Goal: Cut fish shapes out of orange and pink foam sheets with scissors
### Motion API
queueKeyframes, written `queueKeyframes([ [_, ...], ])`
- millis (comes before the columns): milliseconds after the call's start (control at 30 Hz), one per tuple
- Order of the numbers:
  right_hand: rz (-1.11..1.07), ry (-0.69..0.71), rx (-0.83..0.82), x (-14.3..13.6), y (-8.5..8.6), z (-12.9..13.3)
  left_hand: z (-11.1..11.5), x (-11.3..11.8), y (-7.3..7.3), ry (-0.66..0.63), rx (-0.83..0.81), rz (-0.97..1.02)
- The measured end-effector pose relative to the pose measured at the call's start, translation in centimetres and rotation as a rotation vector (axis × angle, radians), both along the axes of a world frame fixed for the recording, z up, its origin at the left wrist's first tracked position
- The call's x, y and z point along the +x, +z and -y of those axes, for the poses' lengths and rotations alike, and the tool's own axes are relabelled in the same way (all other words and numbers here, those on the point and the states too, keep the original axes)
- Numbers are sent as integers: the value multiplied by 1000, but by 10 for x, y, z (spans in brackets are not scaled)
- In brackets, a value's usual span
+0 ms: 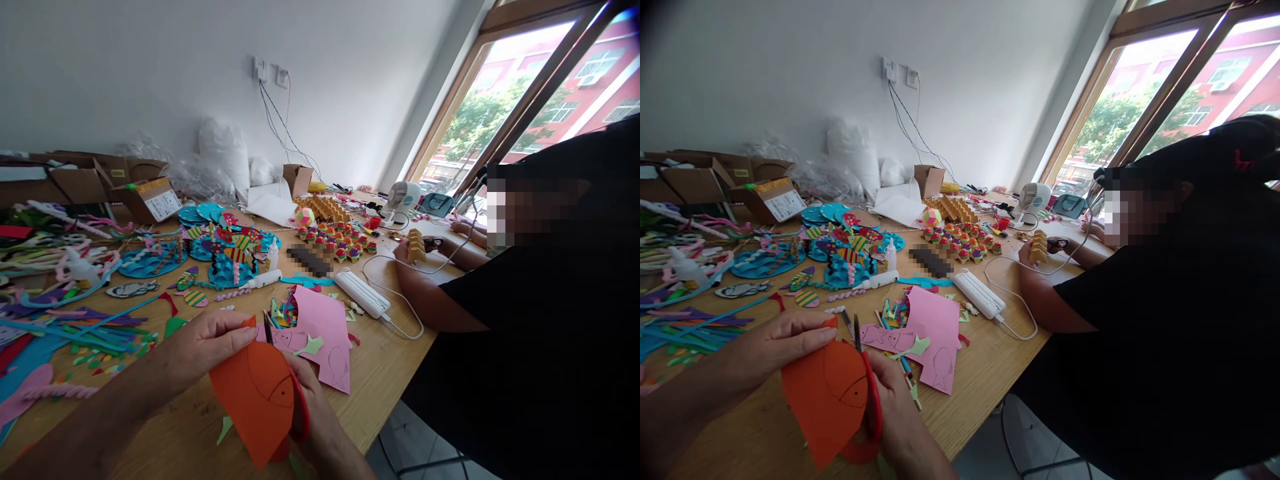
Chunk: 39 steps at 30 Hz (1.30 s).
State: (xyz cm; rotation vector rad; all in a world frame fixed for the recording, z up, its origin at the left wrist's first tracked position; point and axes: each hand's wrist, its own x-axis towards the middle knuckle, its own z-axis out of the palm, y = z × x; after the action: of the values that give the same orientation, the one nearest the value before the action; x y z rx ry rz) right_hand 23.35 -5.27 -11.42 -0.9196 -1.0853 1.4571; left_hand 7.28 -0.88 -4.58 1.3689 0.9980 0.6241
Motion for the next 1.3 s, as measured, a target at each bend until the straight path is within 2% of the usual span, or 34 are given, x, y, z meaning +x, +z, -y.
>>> queueKeyframes([
  [100,49,73,30,13,12,-9,-6,-7,3,-69,110,-103],
  [233,184,23,131,27,36,-29,-14,-9,2,-148,302,-280],
  [367,390,233,258,26,56,-49,-21,-8,-1,-193,293,-260],
  [467,591,372,325,21,62,-60,-25,-7,0,-205,293,-228],
  [533,618,432,337,18,64,-65,-26,-7,3,-200,308,-224],
  [633,535,464,305,19,64,-68,-27,-12,10,-186,281,-242],
  [700,449,406,276,21,64,-69,-28,-18,11,-142,189,-173],
  [733,390,349,262,22,64,-68,-28,-22,11,-93,119,-72],
  [767,317,275,248,23,62,-68,-29,-25,8,14,28,76],
  [833,145,111,217,21,59,-66,-29,-29,-2,186,-131,353],
  [867,60,32,205,18,56,-65,-29,-28,-9,280,-167,437],
  [900,-16,-30,197,14,53,-63,-28,-26,-17,317,-187,458],
  [1000,-163,-178,162,-4,44,-58,-23,-13,-37,197,-71,494],
  [1067,-208,-221,125,-16,40,-55,-18,-4,-43,216,69,428],
  [1233,-227,-243,122,-34,38,-48,-10,5,-36,393,489,217],
  [1300,-202,-225,126,-35,38,-47,-11,4,-31,461,569,133],
])
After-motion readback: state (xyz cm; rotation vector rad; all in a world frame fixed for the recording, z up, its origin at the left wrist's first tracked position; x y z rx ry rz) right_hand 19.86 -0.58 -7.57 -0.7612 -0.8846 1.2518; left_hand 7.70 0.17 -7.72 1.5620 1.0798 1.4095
